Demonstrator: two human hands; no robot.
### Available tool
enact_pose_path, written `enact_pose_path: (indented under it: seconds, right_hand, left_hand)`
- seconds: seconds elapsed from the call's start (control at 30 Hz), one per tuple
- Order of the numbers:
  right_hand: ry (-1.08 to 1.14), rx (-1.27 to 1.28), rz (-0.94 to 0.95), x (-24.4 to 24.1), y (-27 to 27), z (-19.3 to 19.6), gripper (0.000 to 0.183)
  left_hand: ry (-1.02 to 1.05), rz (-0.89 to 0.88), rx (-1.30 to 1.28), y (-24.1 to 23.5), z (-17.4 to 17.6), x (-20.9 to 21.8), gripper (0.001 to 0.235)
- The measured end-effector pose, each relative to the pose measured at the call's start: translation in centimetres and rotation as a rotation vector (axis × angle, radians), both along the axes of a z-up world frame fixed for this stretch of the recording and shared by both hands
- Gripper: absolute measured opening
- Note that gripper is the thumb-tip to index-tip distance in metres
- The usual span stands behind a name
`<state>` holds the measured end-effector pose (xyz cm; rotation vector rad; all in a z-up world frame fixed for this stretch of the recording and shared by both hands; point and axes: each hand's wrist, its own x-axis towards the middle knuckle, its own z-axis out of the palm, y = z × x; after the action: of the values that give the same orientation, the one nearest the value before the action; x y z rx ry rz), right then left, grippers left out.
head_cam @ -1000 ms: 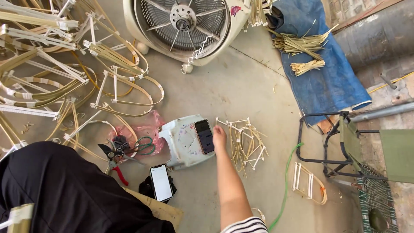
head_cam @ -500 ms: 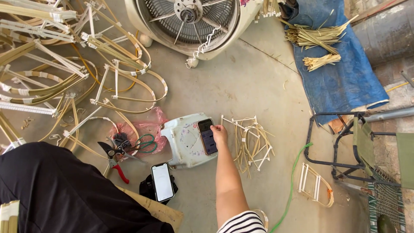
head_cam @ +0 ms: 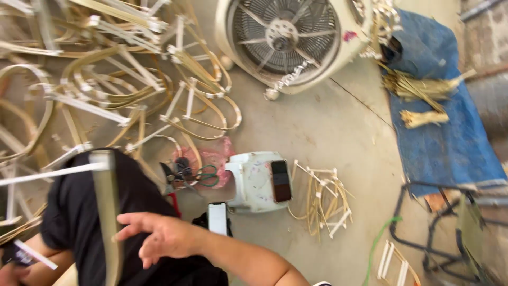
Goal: The recorder is shown assembling several curved bamboo pieces into a structured framework by wrapping joints with white tape and using handheld clippers.
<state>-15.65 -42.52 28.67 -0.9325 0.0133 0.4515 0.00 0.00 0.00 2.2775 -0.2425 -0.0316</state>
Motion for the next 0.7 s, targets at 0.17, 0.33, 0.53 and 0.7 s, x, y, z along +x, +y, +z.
enact_pose_path:
  seconds: [0.17, 0.33, 0.53, 0.7]
  right_hand:
    - [-0.017, -0.024, -0.082, 2.2, 4.6, 3.2, 0.02]
    - [-0.214, -0.236, 0.055, 3.3, 4.2, 8.1, 0.021]
    - [-0.316, -0.424, 0.042, 4.8, 4.7, 11.4, 0.029]
    - [-0.693, -0.66, 0.101, 5.2, 7.0, 13.1, 0.03]
  left_hand:
    - [-0.062, 0.252, 0.103, -9.2, 27.6, -5.4, 0.022]
    - [0.04, 0.328, -0.088, -10.8, 33.5, -5.1, 0.016]
    - [0.119, 0.239, -0.448, -9.9, 33.2, -4.1, 0.02]
    - [0.222, 0.283, -0.516, -9.3, 31.7, -3.8, 0.02]
